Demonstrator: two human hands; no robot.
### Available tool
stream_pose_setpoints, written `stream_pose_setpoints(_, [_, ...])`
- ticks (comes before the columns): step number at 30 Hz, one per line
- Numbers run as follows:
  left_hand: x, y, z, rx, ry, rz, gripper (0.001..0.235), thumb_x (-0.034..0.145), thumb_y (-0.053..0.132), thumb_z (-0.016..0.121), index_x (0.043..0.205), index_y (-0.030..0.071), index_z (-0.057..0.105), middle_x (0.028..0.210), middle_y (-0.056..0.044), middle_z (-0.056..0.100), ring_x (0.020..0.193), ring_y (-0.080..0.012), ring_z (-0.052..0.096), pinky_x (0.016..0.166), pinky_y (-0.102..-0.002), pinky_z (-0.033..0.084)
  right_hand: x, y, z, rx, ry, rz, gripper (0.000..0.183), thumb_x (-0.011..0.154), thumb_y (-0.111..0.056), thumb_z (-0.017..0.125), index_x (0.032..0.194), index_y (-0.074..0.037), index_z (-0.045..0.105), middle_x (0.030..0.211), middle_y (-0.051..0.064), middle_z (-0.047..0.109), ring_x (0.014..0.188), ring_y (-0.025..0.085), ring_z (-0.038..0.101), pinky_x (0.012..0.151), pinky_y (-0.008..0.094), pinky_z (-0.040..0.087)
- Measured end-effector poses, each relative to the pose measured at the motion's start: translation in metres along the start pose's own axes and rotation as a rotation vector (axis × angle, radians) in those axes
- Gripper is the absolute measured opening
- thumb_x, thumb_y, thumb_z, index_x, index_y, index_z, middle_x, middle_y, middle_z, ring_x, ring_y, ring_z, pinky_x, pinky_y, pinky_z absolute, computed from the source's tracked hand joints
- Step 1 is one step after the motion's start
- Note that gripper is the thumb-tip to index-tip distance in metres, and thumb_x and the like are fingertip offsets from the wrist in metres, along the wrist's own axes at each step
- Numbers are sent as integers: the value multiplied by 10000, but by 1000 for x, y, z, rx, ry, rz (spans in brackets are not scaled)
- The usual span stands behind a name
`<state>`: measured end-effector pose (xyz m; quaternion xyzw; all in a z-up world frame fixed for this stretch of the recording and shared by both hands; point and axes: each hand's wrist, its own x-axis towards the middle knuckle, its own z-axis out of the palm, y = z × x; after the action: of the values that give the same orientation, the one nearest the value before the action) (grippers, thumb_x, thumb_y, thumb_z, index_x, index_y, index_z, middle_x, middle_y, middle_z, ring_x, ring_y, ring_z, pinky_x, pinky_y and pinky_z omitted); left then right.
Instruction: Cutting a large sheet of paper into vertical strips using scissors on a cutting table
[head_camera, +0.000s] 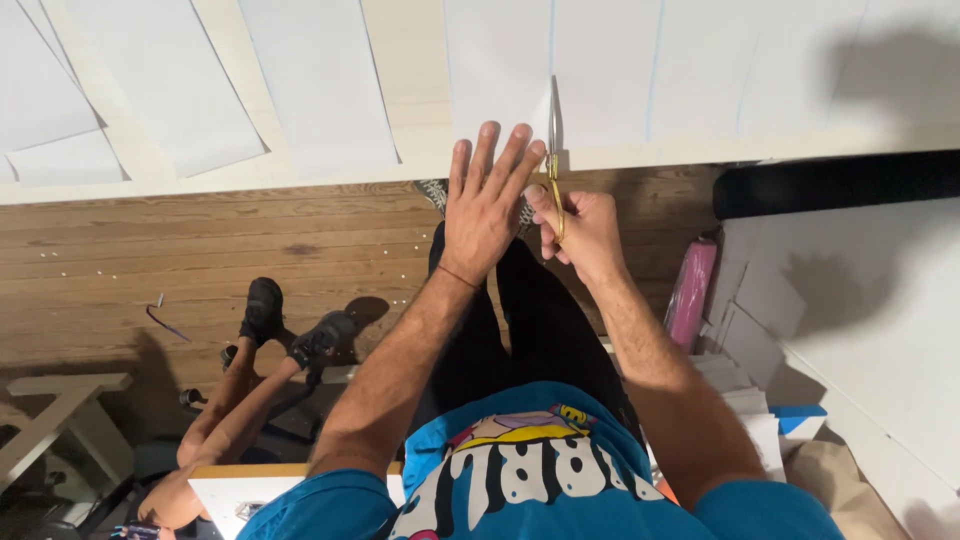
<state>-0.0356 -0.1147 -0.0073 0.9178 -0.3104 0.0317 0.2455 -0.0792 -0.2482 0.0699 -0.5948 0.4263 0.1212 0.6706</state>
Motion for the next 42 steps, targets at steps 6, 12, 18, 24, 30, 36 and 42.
stream_pose_setpoints(6, [3, 0, -3, 28, 27, 18, 557, 1039, 157, 558, 1570, 300, 475, 1661, 48, 385, 1557, -274, 309, 1304, -507, 200, 16, -27, 4, -54, -11, -65, 516, 925, -405, 839, 735, 45, 671, 490, 118, 564, 359, 177, 603, 245, 186, 360])
stream_pose_setpoints(12, [4, -1, -2, 15, 49, 30, 482, 1039, 180, 563, 1515, 254, 549, 1639, 20, 426, 1542, -299, 340, 1297, -518, 213, 38, -50, 14, -17, 20, -19, 531, 918, -420, 845, 753, 53, 669, 493, 133, 566, 360, 188, 616, 228, 177, 365])
stream_pose_setpoints(18, [4, -2, -3, 36, 24, 28, 515, 1048, 201, 544, 1554, 288, 497, 1663, 35, 387, 1554, -292, 317, 1294, -523, 208, 59, -70, 18, 6, 15, -18, 558, 898, -444, 862, 713, 44, 663, 483, 105, 562, 359, 164, 613, 237, 166, 385])
stream_pose_setpoints(24, [8, 0, -11, 25, 17, 6, 521, 1067, 214, 529, 1576, 306, 461, 1653, 49, 410, 1549, -281, 340, 1290, -507, 213, 85, -83, 20, 21, -1, -54, 568, 899, -450, 865, 752, 57, 656, 496, 121, 556, 367, 192, 626, 223, 185, 395])
stream_pose_setpoints(30, [10, 0, -15, 12, 15, -3, 552, 1052, 220, 550, 1584, 322, 444, 1649, 63, 419, 1547, -262, 349, 1288, -502, 224, 115, -101, 20, -16, -3, -65, 555, 904, -466, 866, 749, 27, 662, 493, 102, 550, 358, 174, 607, 220, 196, 374])
stream_pose_setpoints(36, [10, -1, -14, -15, 0, -8, 658, 975, 212, 629, 1594, 316, 432, 1656, 55, 413, 1551, -266, 341, 1291, -504, 212, 131, -127, 28, -21, 1, -83, 575, 884, -490, 878, 742, 22, 658, 497, 104, 545, 365, 171, 606, 233, 191, 379])
stream_pose_setpoints(42, [13, -4, -29, 54, -182, 66, 559, 1107, 139, 565, 1628, 191, 371, 1691, -16, 292, 1576, -329, 253, 1281, -559, 255, 133, -172, 40, -145, 75, 96, 456, 814, -510, 815, 780, -77, 677, 578, 7, 607, 395, 88, 529, 315, 187, 298])
